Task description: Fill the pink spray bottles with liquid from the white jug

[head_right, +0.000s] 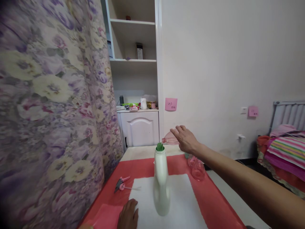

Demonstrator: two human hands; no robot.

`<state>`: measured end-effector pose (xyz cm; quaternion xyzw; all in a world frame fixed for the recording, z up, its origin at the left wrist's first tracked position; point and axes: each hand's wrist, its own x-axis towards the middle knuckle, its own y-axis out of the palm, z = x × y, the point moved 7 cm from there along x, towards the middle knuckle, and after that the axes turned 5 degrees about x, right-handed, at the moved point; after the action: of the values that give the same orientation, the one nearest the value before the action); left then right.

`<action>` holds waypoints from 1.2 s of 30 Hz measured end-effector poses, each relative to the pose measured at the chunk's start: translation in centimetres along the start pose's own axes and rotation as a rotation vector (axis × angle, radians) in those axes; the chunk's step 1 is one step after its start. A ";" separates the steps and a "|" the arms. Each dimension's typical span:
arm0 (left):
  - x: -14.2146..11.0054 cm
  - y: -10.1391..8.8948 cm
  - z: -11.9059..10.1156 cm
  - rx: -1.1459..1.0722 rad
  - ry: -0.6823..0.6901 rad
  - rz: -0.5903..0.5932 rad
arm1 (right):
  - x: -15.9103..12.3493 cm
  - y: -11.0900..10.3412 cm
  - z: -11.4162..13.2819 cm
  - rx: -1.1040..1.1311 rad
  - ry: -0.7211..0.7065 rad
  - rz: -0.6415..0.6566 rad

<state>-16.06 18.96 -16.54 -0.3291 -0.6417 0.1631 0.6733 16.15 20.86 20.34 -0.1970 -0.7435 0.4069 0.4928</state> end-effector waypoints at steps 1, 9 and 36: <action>0.0 -0.1 0.0 -0.001 -0.003 -0.002 | 0.0 0.0 0.0 -0.002 -0.001 0.001; 0.4 -0.5 -0.2 -0.004 -0.002 0.023 | 0.2 -0.1 -0.1 -0.014 -0.014 0.003; 0.1 -0.3 -0.5 0.066 0.041 0.018 | 0.7 0.1 1.1 -0.093 -0.074 0.014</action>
<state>-15.66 18.71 -16.28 -0.3159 -0.6191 0.1833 0.6952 14.84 20.94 20.49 -0.2096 -0.7779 0.3824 0.4524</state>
